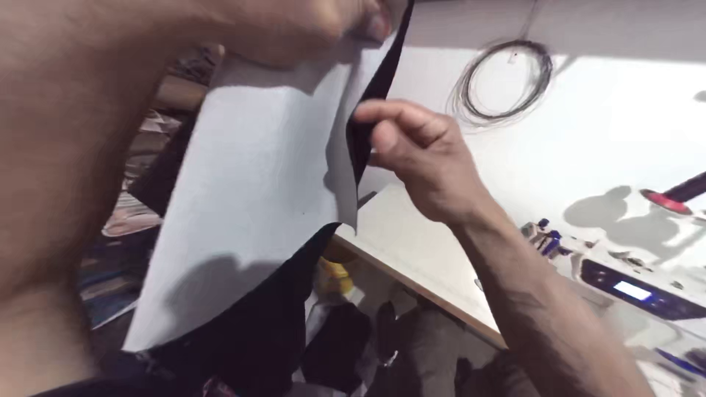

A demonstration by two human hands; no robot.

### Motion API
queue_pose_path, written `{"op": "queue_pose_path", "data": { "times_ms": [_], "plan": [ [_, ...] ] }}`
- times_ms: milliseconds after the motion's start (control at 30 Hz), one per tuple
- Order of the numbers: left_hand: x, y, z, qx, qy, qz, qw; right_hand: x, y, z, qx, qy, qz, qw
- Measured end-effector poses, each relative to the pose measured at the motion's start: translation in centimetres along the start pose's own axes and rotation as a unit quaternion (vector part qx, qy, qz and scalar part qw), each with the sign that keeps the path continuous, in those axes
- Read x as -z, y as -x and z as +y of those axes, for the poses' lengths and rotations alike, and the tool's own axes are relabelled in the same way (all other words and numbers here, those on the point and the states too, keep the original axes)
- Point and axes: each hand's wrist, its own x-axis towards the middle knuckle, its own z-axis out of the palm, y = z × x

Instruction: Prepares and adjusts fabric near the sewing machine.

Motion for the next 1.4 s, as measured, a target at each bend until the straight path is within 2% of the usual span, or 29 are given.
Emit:
{"op": "queue_pose_path", "data": {
  "times_ms": [100, 167, 267, 367, 500, 533, 600, 633, 667, 733, 900, 1033, 1200, 1400],
  "plan": [
    [-0.8, 0.0, 1.3, 0.065, -0.003, 0.020, 0.998, -1.1, 1.8, 1.8, -0.056, 0.027, 0.073, 0.995],
    [-0.9, 0.6, 1.5, 0.088, -0.038, 0.041, 0.995, -1.1, 3.1, 3.3, -0.085, 0.032, 0.077, 0.993],
    [-1.1, 1.9, 0.9, 0.123, -0.083, 0.066, 0.987, -1.9, 5.0, 5.2, -0.065, 0.031, 0.081, 0.994],
    [-1.5, 3.7, -0.6, 0.187, -0.080, 0.061, 0.977, -3.1, 6.1, 6.1, -0.061, 0.026, 0.142, 0.988],
    [-1.9, 8.2, -2.0, 0.155, -0.037, 0.074, 0.984, -3.1, 7.1, 6.8, -0.067, 0.033, 0.205, 0.976],
    [-2.4, 9.3, -0.1, 0.201, -0.031, 0.116, 0.972, -2.9, 7.4, 6.7, -0.064, 0.031, 0.212, 0.975],
    [-3.4, 9.4, 5.3, 0.367, -0.027, 0.208, 0.906, -2.4, 7.8, 6.3, -0.037, 0.059, 0.221, 0.973],
    [-4.0, 9.8, 6.3, 0.396, -0.015, 0.240, 0.886, -2.3, 8.1, 6.2, -0.021, 0.087, 0.221, 0.971],
    [-4.6, 10.5, 6.7, 0.390, 0.008, 0.267, 0.881, -2.2, 8.3, 6.0, -0.007, 0.119, 0.218, 0.969],
    [-6.2, 12.0, 6.5, 0.327, 0.047, 0.309, 0.892, -2.0, 8.7, 5.7, 0.020, 0.185, 0.208, 0.960],
    [-9.5, 15.5, 5.7, 0.220, 0.097, 0.374, 0.896, -1.3, 9.9, 5.3, 0.055, 0.290, 0.143, 0.945],
    [-11.2, 17.2, 6.4, 0.193, 0.163, 0.415, 0.874, -1.0, 10.9, 4.9, 0.071, 0.281, 0.136, 0.947],
    [-13.3, 18.3, 9.2, 0.190, 0.220, 0.487, 0.824, -1.0, 12.3, 4.5, 0.065, 0.247, 0.153, 0.955],
    [-15.6, 20.5, 12.5, 0.205, 0.258, 0.513, 0.793, -1.6, 13.9, 4.1, 0.043, 0.233, 0.144, 0.961]
  ]
}}
